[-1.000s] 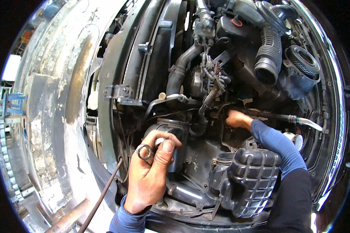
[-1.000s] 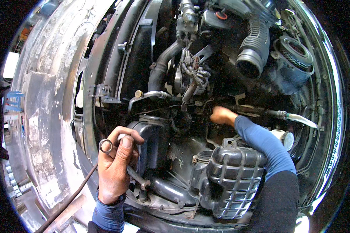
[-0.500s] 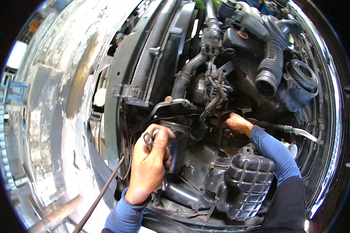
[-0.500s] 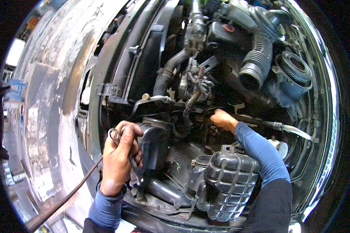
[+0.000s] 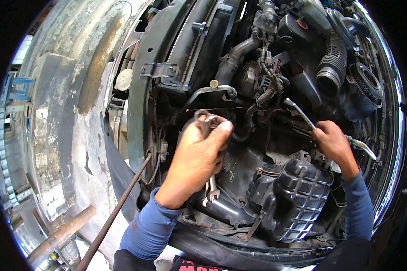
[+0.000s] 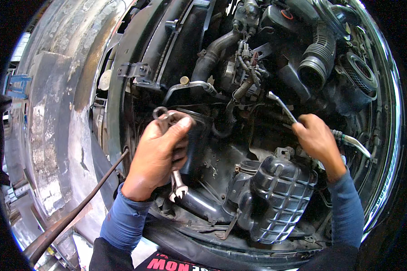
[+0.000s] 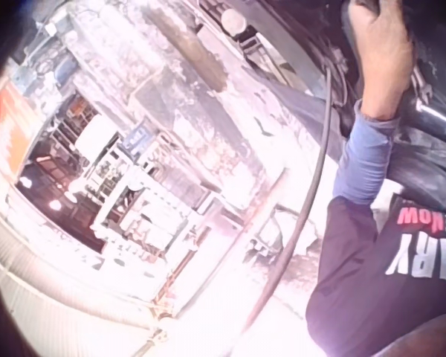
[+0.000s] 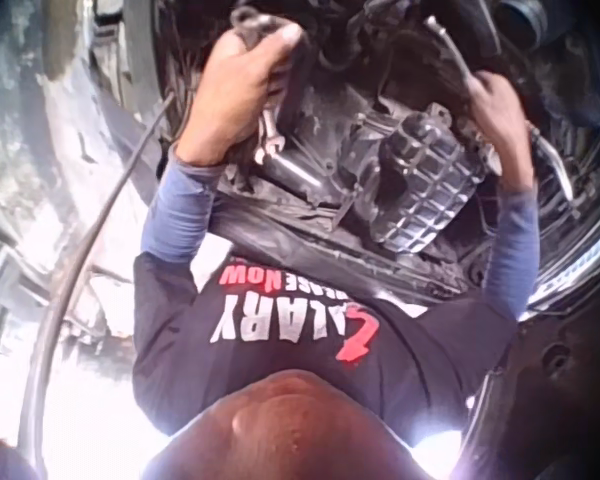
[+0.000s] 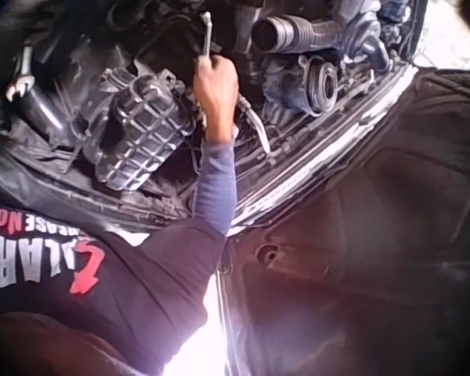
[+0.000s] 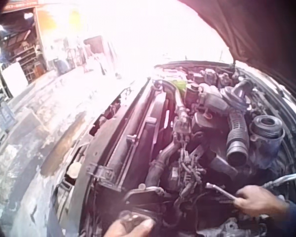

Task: The person works on a car engine with the hood open, using wrenches to loosen and tighten bolts on engine components. They place a protective mat over the front fender, retrieve tools from a nearby bench, and repeatedly adjust parts within the engine bay.

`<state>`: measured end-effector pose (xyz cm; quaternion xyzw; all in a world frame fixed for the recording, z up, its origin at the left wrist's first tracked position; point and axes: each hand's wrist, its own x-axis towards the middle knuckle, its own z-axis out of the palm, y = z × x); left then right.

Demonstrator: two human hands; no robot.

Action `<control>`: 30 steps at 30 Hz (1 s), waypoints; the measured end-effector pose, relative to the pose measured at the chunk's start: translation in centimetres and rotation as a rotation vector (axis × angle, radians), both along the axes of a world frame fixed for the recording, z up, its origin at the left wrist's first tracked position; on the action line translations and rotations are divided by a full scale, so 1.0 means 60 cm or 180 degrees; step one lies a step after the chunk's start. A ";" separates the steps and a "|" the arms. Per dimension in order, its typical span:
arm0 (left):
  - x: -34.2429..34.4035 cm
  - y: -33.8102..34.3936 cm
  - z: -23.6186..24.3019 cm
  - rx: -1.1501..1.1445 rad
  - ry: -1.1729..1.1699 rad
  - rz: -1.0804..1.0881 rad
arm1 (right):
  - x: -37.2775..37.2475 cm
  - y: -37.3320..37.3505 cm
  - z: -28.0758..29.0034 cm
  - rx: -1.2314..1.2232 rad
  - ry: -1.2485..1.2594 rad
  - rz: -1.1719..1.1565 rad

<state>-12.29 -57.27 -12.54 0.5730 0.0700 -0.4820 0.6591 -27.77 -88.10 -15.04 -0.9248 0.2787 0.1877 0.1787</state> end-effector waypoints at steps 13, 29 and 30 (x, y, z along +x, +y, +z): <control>-0.032 -0.020 0.015 -0.0327 -0.0075 -0.0191 | 0.004 0.236 0.127 0.2022 -0.0807 0.1083; 0.023 0.020 0.060 0.0088 -0.0232 -0.0106 | 0.082 -0.128 -0.412 0.0107 0.0159 0.1101; 0.023 0.017 0.056 0.0146 -0.0221 0.0165 | 0.084 -0.127 -0.444 0.0270 -0.0036 0.1001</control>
